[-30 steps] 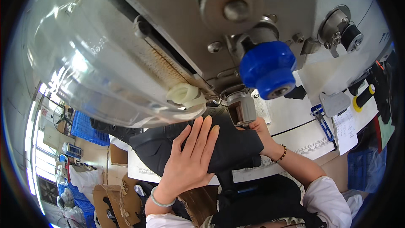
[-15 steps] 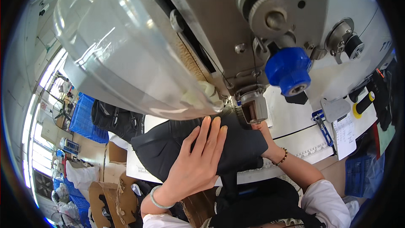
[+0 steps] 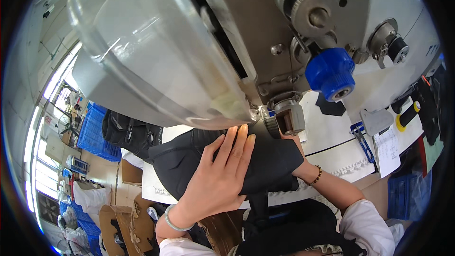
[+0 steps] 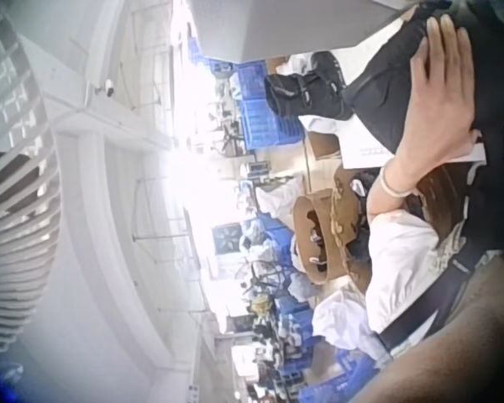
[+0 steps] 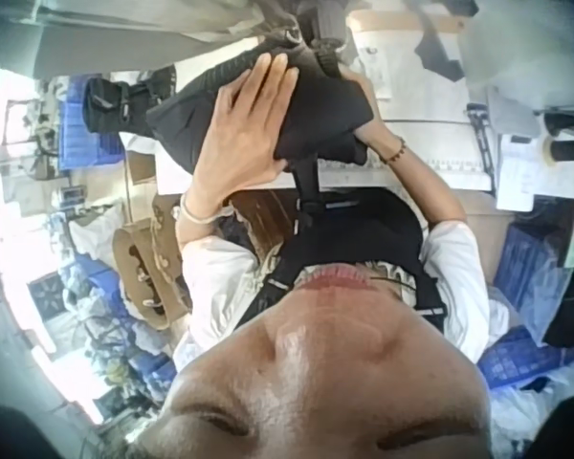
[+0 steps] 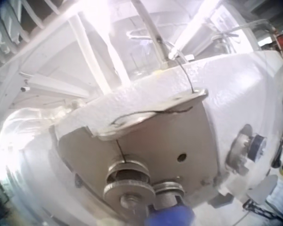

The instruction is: The person retrieves a boot upper piece from a bin, aligns the material sections by hand, and stitches them together using a sewing machine.

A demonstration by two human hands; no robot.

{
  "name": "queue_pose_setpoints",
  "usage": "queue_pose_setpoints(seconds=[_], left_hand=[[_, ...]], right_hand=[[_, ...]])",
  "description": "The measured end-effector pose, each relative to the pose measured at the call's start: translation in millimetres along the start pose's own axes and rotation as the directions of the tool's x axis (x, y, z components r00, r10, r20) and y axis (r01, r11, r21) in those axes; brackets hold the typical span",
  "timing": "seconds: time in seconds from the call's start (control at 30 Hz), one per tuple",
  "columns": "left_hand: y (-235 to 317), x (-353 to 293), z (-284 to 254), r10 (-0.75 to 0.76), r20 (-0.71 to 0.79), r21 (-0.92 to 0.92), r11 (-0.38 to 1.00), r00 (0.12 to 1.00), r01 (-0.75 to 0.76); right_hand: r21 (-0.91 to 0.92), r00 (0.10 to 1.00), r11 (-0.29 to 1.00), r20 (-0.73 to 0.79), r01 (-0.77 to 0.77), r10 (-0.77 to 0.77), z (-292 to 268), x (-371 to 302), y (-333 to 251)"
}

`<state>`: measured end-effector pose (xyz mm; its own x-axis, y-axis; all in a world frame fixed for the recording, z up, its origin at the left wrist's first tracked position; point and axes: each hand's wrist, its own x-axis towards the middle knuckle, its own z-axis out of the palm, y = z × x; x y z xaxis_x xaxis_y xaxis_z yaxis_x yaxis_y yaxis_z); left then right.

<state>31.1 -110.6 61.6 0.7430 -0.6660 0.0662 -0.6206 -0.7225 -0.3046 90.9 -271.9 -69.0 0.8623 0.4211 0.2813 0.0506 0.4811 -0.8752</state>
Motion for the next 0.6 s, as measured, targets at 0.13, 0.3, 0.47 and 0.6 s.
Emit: queue_pose_setpoints(seconds=[0.13,0.3,0.47,0.6], left_hand=[[-2,0,-1,-0.007,-0.012,-0.025,1.0,1.0,0.006],[-3,0,1,-0.008,-0.014,-0.055,0.998,1.0,0.008],[3,1,-4,-0.023,0.052,0.0,1.0,0.998,0.023],[4,5,-7,-0.013,0.079,0.006,1.0,0.997,0.013]], right_hand=[[-0.066,0.995,0.993,0.02,0.1,-0.099,0,2,-4],[0.091,0.995,0.991,0.008,0.102,-0.103,1,-1,-8],[0.021,0.988,0.988,-0.023,0.154,-0.153,8,0,-11],[-0.017,0.991,0.992,-0.054,0.121,-0.122,6,0,-13]])
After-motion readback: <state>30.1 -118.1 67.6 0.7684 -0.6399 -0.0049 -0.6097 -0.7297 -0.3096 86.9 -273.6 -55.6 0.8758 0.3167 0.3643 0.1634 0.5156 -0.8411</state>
